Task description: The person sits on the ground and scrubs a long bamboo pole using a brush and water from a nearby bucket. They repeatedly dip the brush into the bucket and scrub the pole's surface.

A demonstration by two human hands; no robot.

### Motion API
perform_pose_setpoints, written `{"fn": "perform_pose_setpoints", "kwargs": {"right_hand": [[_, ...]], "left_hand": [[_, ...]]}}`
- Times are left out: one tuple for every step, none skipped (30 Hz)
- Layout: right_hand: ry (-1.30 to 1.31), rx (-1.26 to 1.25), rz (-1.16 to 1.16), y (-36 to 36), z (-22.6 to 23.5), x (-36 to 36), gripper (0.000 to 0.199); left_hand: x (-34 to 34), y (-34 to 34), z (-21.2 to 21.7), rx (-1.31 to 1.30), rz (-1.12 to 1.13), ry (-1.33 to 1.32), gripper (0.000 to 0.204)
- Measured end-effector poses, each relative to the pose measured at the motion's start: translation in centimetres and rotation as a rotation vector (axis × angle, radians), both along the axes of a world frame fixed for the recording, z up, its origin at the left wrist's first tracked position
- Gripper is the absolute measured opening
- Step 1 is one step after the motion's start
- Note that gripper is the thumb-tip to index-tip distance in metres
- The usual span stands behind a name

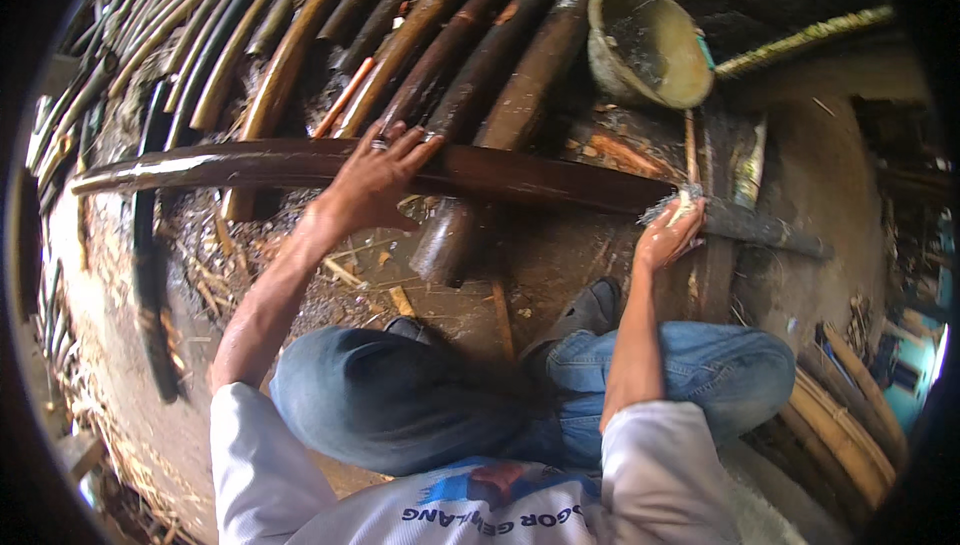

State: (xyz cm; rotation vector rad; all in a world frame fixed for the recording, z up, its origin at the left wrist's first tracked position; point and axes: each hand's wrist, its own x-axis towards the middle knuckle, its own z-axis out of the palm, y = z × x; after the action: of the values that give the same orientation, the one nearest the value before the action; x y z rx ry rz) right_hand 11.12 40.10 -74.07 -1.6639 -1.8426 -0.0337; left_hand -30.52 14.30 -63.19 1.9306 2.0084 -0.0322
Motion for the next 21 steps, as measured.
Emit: {"fn": "perform_pose_setpoints", "kwargs": {"right_hand": [[0.255,-0.111,-0.123,1.8,-0.2,1.5,0.078],[0.256,-0.059,-0.081,4.1,-1.0,3.8,0.086],[0.26,-0.018,-0.09,3.3,-1.0,1.4,0.089],[0.264,-0.028,-0.052,2.5,-0.7,-0.5,0.09],[0.261,-0.035,-0.024,1.5,-0.2,-1.7,0.091],[0.353,-0.069,0.078,-0.2,0.4,-3.8,0.086],[0.436,-0.089,0.173,-1.6,1.0,-5.6,0.081],[0.34,0.036,0.235,-3.1,1.0,-6.9,0.071],[0.24,0.161,0.297,-4.3,1.0,-8.6,0.062],[0.218,0.138,0.395,-6.0,1.6,-10.9,0.052],[0.19,0.112,0.492,-7.8,2.4,-13.1,0.042],[0.148,0.126,0.576,-9.3,2.9,-15.2,0.037],[0.114,0.134,0.67,-11.0,3.3,-17.4,0.033],[0.148,0.099,0.727,-12.7,4.1,-19.5,0.032],[0.195,0.06,0.795,-14.7,4.6,-21.7,0.032],[0.187,0.063,0.83,-16.0,4.5,-23.5,0.033],[0.171,0.065,0.86,-16.8,4.5,-24.5,0.034],[0.113,0.065,0.932,-16.9,4.6,-24.5,0.039],[0.106,0.077,0.922,-17.2,4.7,-25.0,0.043],[0.095,0.085,0.916,-16.5,4.9,-24.4,0.047],[0.039,0.125,0.857,-14.1,4.6,-22.2,0.051]], "left_hand": [[1.6,0.8,-2.1,0.186,0.015,0.068,0.126],[2.4,3.3,-2.3,0.103,0.052,0.016,0.12],[2.5,4.5,-2.5,-0.017,0.11,-0.009,0.115],[1.6,4.0,-3.4,0.07,0.095,0.042,0.102],[1.2,4.0,-2.6,0.056,0.094,-0.034,0.097],[0.6,3.1,-2.2,0.044,0.086,-0.025,0.088],[0.0,2.5,-2.1,0.042,0.07,-0.023,0.08],[-0.3,1.6,-1.8,0.105,0.086,-0.018,0.082],[-0.8,0.2,-1.4,0.172,0.106,-0.012,0.085],[-1.9,-1.7,-1.0,0.136,0.17,0.028,0.088],[-3.2,-3.6,-0.8,0.098,0.233,0.063,0.091],[-4.5,-5.5,-0.4,0.106,0.263,0.072,0.092],[-6.1,-7.7,0.0,0.107,0.304,0.089,0.093],[-7.9,-9.8,-0.2,0.094,0.321,0.112,0.095],[-9.8,-12.2,0.0,0.074,0.35,0.148,0.097],[-11.4,-13.7,-0.1,0.087,0.363,0.165,0.099],[-12.4,-14.5,-0.1,0.101,0.37,0.176,0.1],[-13.1,-15.7,-0.2,0.143,0.397,0.183,0.099],[-14.4,-18.2,0.2,0.131,0.458,0.201,0.1],[-15.6,-20.9,1.1,0.089,0.487,0.219,0.1],[-16.7,-22.5,1.5,0.062,0.508,0.219,0.101]]}}
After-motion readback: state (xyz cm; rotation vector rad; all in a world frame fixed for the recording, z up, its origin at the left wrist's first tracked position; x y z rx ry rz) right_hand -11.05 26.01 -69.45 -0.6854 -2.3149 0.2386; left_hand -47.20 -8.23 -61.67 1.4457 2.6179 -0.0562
